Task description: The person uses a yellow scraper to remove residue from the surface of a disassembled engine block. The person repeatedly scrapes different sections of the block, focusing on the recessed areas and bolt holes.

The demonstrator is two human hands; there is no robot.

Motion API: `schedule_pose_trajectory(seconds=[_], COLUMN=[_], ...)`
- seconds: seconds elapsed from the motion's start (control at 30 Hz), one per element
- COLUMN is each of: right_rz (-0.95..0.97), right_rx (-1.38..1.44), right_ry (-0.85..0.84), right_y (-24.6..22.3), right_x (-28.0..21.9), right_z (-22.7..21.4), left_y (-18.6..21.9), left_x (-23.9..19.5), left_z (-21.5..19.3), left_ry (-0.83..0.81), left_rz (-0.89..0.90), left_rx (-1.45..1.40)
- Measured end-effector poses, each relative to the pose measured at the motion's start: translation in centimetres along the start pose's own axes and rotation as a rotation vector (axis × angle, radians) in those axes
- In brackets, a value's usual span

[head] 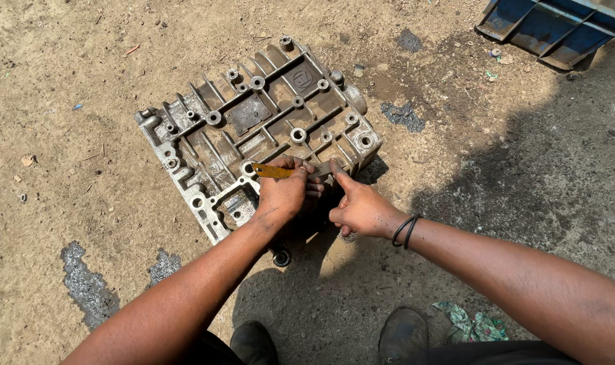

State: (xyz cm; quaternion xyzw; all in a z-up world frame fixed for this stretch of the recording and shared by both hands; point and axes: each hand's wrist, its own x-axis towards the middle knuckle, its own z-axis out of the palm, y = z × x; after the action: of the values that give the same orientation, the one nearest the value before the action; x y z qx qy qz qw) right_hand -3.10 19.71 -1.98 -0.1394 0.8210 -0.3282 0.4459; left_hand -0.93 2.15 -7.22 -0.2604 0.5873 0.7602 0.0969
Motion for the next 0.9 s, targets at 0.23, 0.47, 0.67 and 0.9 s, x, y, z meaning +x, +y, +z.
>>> schedule_pose_trajectory(seconds=[0.23, 0.47, 0.67, 0.9], right_rz=[0.001, -0.012, 0.001, -0.004], right_rx=[-0.005, -0.025, 0.027, -0.211], right_ry=[-0.01, -0.01, 0.033, 0.015], right_y=[-0.3, -0.1, 0.2, 0.9], right_x=[-0.2, -0.4, 0.0, -0.1], right_z=[0.3, 0.4, 0.2, 0.9], left_y=[0.0, -0.3, 2.1, 2.9], left_x=[0.2, -0.3, 0.1, -1.5], left_z=[0.2, 0.4, 1.1, 0.0], left_ry=[0.025, -0.023, -0.041, 0.038], left_rz=[0.039, 0.091, 0.07, 0.013], left_rx=[0.092, -0.002, -0.048, 0.346])
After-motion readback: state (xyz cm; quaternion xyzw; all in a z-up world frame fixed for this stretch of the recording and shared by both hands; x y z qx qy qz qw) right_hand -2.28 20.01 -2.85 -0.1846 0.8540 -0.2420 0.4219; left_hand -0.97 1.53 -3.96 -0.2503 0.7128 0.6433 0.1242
